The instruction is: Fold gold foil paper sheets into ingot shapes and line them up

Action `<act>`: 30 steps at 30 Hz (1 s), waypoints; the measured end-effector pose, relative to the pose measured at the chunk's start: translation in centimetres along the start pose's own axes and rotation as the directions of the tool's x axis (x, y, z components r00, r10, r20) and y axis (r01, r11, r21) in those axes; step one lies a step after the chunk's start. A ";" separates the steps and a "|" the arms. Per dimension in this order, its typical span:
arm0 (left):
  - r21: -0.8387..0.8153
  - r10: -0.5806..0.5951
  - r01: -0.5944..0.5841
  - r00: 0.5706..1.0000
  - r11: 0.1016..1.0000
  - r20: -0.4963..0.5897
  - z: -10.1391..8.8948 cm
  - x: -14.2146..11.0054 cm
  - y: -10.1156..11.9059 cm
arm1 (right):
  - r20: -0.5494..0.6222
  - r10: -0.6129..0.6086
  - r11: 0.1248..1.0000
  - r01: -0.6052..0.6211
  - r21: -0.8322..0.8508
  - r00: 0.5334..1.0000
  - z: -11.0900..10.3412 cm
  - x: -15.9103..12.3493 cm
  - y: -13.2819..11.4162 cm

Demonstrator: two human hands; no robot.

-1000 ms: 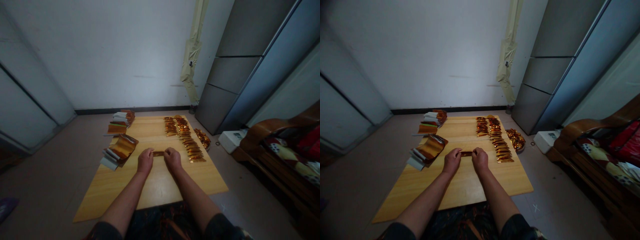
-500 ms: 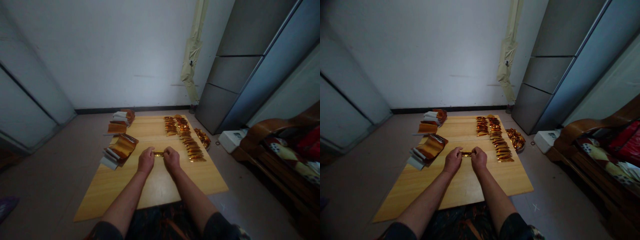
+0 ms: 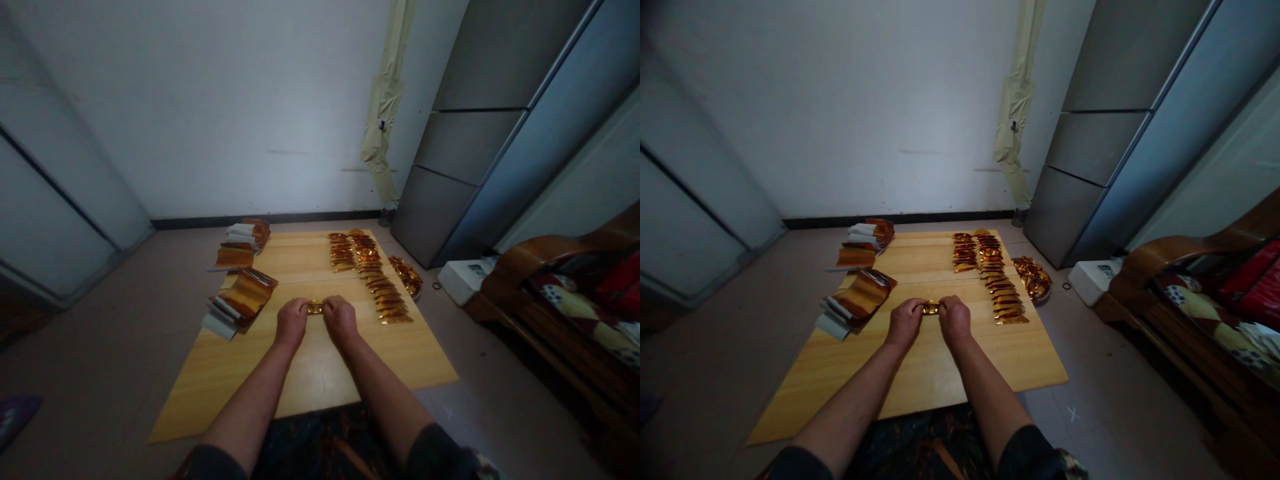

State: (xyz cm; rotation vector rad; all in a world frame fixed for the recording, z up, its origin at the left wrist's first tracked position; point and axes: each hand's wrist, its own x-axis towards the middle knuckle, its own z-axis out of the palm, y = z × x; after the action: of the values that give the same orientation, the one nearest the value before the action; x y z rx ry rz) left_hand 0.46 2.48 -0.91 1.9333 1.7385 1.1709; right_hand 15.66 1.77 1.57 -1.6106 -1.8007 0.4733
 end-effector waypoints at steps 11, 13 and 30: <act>-0.009 -0.056 0.056 0.998 0.998 -0.011 0.4 0.0 -0.2 | -0.056 -0.064 0.995 0.060 -0.078 0.996 0.7 -0.2 0.2; -0.005 -0.063 0.063 0.998 0.998 -0.015 0.5 0.1 -0.2 | -0.064 -0.090 0.995 0.087 -0.048 0.994 0.6 -0.1 0.4; -0.032 -0.109 0.108 0.994 0.994 -0.021 0.1 -0.1 0.9 | -0.077 -0.044 0.982 0.029 -0.187 0.996 -3.3 3.1 2.3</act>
State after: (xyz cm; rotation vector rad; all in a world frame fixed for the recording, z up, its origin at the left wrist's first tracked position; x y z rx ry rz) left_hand 1.18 2.15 -0.37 1.7905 1.8021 1.1779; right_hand 19.50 4.61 3.11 -1.6928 -1.8553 0.2251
